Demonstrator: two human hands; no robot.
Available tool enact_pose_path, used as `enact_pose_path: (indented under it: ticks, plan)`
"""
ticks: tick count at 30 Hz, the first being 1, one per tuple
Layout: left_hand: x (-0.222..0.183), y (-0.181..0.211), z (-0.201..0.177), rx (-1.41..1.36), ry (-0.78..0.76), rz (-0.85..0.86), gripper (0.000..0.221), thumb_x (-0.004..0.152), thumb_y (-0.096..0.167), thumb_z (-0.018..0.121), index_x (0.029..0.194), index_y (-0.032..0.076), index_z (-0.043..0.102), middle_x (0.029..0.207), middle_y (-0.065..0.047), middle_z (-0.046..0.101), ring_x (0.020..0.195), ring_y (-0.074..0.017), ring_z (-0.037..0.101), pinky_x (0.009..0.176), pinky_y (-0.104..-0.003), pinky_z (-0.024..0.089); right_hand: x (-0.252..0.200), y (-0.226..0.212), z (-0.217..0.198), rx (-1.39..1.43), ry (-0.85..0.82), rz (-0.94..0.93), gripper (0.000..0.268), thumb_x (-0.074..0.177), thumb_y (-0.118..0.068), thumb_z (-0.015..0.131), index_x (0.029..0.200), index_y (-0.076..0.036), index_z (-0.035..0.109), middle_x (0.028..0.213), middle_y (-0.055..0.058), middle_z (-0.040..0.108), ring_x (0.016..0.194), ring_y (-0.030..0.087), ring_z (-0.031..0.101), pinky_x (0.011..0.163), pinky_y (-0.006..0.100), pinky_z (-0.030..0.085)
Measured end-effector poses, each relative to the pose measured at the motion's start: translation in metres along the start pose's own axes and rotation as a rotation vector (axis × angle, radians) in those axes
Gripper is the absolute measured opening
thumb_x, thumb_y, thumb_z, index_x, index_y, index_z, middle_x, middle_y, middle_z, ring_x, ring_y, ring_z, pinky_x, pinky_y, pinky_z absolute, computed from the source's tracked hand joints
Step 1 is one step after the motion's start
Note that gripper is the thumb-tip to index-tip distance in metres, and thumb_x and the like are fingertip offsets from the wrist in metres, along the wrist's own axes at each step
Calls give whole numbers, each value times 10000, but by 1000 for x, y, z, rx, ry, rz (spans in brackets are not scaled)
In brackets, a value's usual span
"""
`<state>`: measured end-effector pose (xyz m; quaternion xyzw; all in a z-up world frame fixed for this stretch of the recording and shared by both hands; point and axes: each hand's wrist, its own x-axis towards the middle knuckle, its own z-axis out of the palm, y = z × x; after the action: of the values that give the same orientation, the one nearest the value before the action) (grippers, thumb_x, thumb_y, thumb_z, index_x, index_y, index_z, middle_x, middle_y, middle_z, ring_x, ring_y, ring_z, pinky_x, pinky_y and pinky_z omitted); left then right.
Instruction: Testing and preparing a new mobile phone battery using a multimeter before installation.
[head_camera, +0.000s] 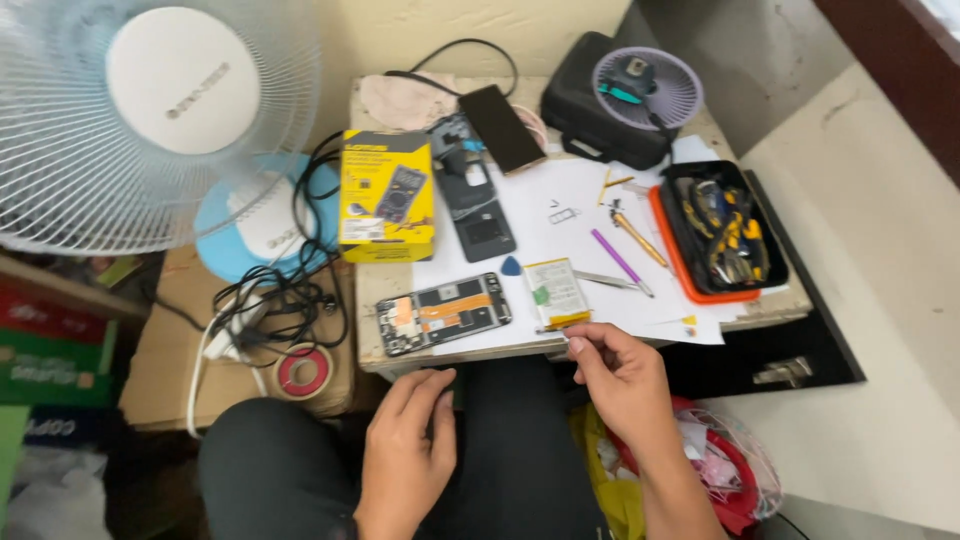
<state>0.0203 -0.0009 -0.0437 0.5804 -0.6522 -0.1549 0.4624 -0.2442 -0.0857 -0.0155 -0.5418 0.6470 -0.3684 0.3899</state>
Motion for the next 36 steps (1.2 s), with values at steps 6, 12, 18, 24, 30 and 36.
enact_pose_path:
  ticks: [6,12,18,24,30,36]
  plan:
    - [-8,-14,-5,-108,222,17,258,1091,80,697,1321,11,792,1151,-139,751,981,-263,798,864,-372,662,-3,-3,40,-13,-65,-17,215,1032,-159,779,1150,-84,942,838,29,860,640,114,735,694,253,599]
    - [-24,-55,4,-162,438,-158,290,1080,166,748,1336,53,824,894,-39,579,653,-121,552,588,-299,506,-12,-7,79,26,-150,-62,183,1013,-148,813,1095,-102,971,791,21,862,599,127,758,659,248,603]
    - [-27,-94,7,-192,494,-289,280,1068,187,748,1300,68,851,885,-10,613,737,-126,620,676,-293,566,-15,-26,94,2,-206,-10,211,1014,-187,813,1090,-112,995,820,4,895,641,148,794,704,261,622]
    - [-5,-122,3,-312,472,-616,328,1040,283,767,1270,93,904,1137,-42,873,1071,-177,816,904,-359,648,-5,-51,105,14,-223,-25,221,1003,-155,828,1118,-101,1009,837,28,922,661,157,814,712,266,642]
    - [103,-118,-29,-323,252,-681,604,1060,509,644,1561,183,734,1599,-58,767,1498,-234,698,1250,-421,533,54,-72,145,-62,-80,-400,306,1009,-185,767,1282,-192,904,1471,0,785,1187,164,808,885,299,741]
    - [178,-73,-52,-422,83,-773,882,1115,644,689,1697,-11,588,1651,-312,650,1585,-472,585,1262,-617,515,77,-108,169,-228,-137,-490,611,997,-72,827,1592,-18,702,1551,396,653,1511,603,600,1261,666,490]
